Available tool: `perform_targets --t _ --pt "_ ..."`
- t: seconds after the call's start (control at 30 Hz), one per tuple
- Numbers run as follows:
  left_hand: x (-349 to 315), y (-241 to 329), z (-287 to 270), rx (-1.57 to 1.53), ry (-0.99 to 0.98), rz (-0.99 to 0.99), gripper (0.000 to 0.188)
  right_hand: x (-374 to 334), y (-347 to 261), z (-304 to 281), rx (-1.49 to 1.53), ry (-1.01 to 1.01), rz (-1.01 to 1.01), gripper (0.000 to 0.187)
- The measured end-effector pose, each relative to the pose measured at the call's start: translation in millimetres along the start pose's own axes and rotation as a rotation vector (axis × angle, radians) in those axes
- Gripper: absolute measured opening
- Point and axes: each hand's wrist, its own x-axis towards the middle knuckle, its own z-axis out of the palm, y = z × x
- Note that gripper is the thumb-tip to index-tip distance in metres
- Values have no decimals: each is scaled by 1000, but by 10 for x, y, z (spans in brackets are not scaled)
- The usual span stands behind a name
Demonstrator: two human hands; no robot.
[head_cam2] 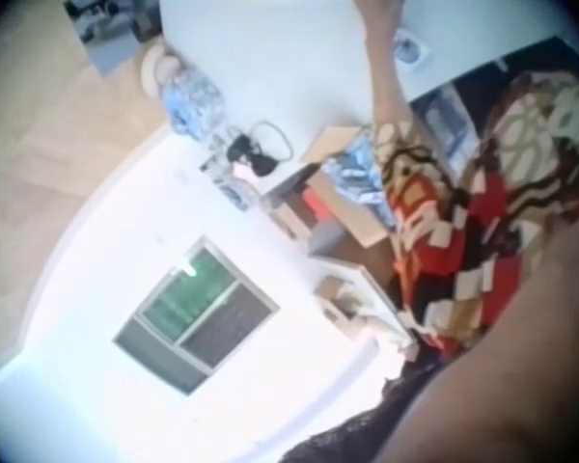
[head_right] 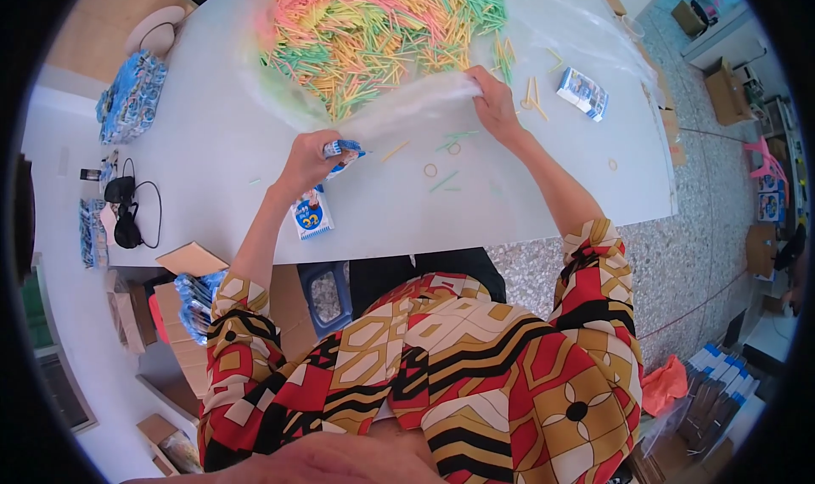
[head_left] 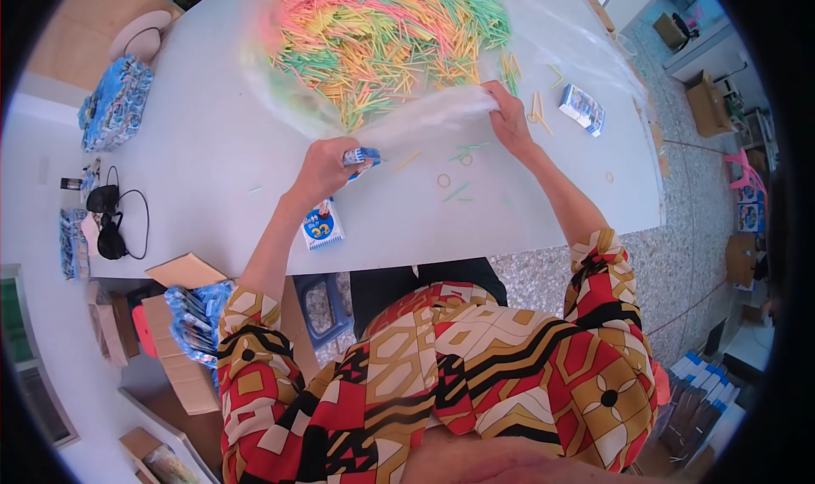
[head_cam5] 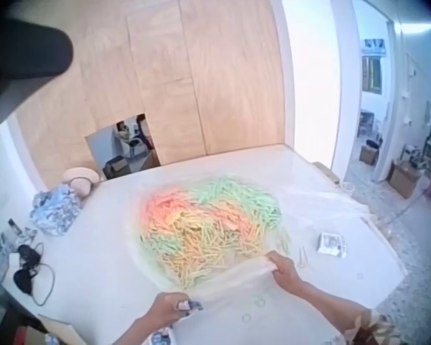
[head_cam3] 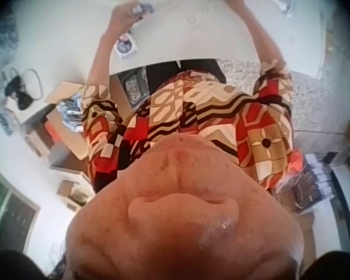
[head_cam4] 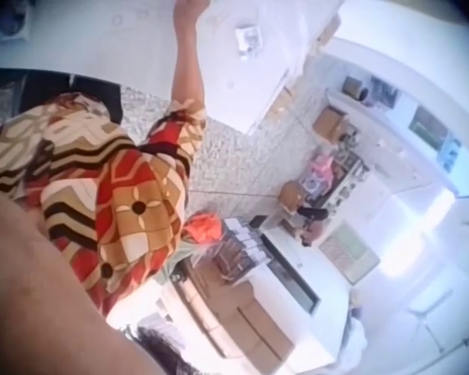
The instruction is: Packaging colorful plastic rings into small bags at a workshop table.
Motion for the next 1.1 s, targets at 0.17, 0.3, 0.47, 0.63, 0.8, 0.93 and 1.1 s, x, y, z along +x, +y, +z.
perform_targets --t 0.17,0.3,0.47,0.63,0.8,0.93,1.1 --pt "-97 52 -18 101 49 73 9 -114 -55 -66 9 -55 -44 34" --pt "-179 71 -23 61 29 66 12 -253 -55 -95 -36 -96 -46 36" --pt "-284 63 -21 70 11 73 14 -382 -131 -140 -63 -152 -53 36" --pt "-378 41 17 99 60 152 16 -488 -188 -191 -101 -192 -80 38" --pt "-415 118 33 78 47 148 16 -542 -179 -254 -143 -231 -33 40" --pt "-429 155 89 72 44 157 15 -591 -155 -321 -131 -212 -40 43" --pt "-414 226 201 20 74 164 18 -587 -73 -500 -151 -295 20 59"
